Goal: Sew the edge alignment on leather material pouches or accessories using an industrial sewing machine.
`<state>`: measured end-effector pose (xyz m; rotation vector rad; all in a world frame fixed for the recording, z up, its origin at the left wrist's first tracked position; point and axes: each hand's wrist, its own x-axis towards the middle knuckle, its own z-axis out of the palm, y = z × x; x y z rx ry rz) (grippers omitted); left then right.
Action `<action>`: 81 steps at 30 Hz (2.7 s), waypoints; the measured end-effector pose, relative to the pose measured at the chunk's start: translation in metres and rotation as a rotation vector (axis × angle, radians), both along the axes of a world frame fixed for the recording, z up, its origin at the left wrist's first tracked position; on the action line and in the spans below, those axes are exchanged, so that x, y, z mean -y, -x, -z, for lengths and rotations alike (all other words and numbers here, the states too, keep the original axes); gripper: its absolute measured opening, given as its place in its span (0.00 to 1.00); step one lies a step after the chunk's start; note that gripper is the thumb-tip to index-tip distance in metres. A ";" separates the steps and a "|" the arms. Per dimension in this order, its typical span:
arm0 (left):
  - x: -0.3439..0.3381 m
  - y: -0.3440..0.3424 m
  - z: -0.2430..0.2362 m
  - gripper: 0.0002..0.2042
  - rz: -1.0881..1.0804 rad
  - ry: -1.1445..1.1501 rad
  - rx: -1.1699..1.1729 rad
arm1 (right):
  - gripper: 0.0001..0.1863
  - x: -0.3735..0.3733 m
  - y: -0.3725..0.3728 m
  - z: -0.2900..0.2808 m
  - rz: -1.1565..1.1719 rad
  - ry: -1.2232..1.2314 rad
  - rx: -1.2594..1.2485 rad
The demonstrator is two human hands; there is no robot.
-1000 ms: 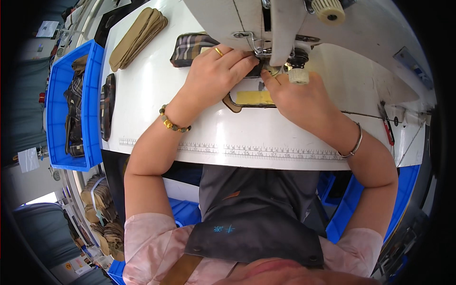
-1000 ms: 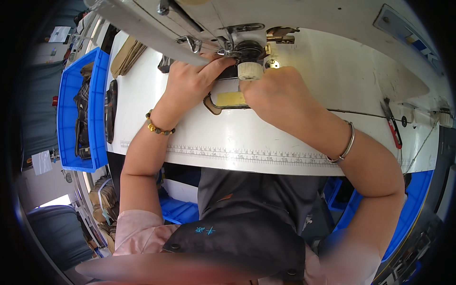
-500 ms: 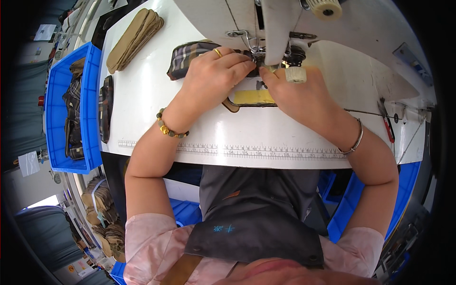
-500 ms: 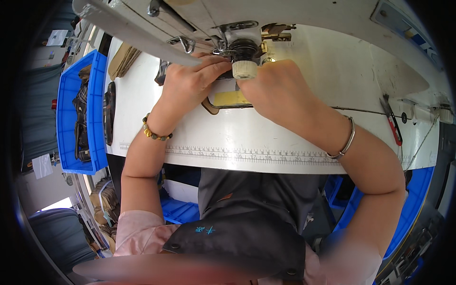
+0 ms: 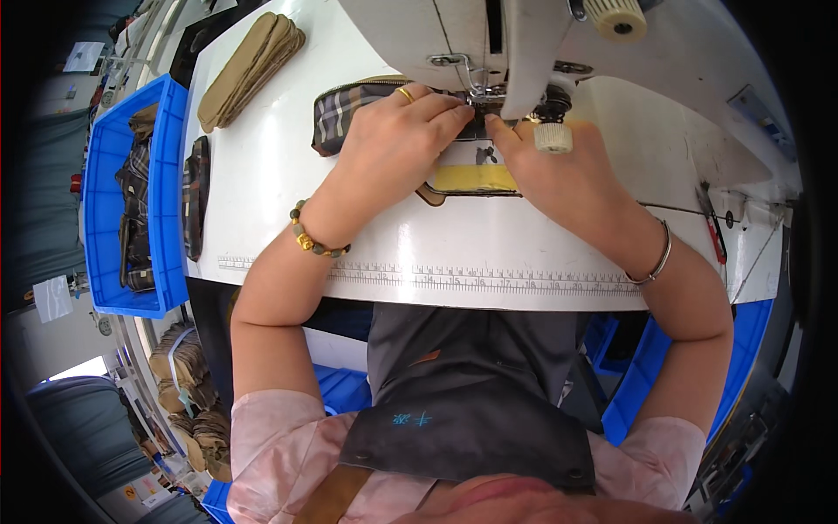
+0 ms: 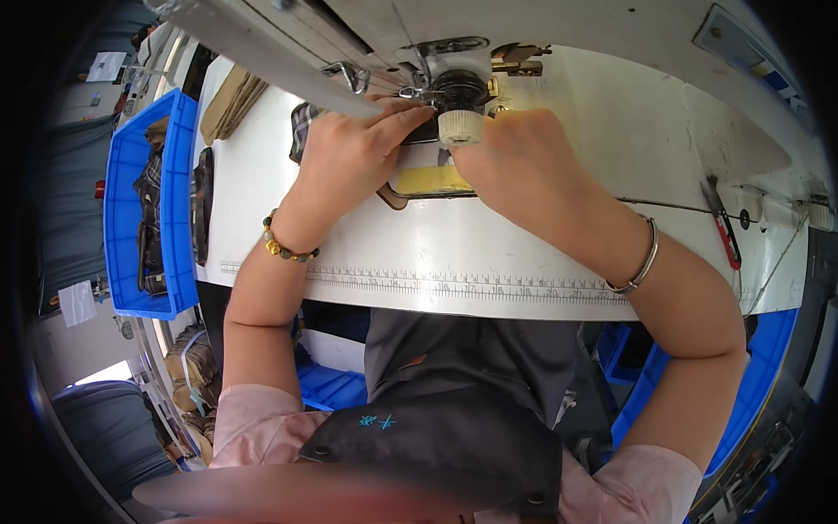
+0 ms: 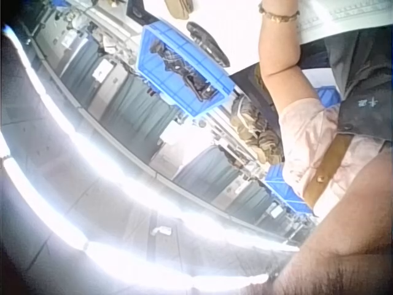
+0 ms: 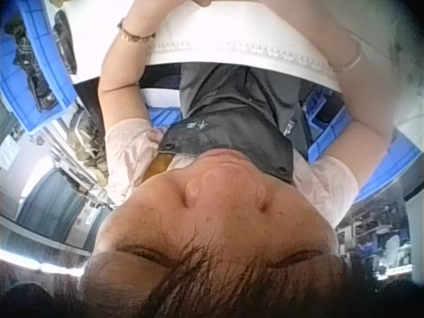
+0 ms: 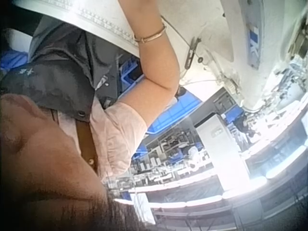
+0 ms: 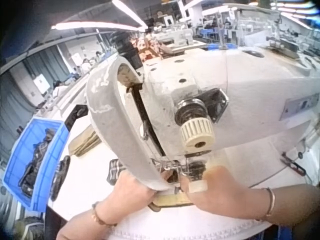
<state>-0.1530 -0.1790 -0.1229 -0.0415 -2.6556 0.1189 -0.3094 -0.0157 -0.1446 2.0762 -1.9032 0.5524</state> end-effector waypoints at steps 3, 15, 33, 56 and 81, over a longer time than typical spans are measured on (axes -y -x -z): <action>-0.003 -0.002 -0.009 0.16 -0.017 -0.052 0.064 | 0.04 -0.002 -0.002 -0.001 0.021 -0.023 -0.020; 0.016 0.000 -0.003 0.16 0.018 -0.316 0.187 | 0.05 -0.003 -0.008 -0.006 0.044 -0.017 -0.054; 0.019 0.007 0.007 0.12 0.005 -0.238 0.022 | 0.19 -0.002 -0.008 0.000 0.045 0.008 -0.124; -0.038 -0.084 -0.020 0.17 0.140 0.048 -0.400 | 0.10 -0.012 -0.023 -0.046 -0.092 -0.202 0.379; -0.071 -0.123 0.040 0.05 -0.098 -0.303 -0.451 | 0.39 -0.385 -0.081 0.002 1.225 0.614 1.719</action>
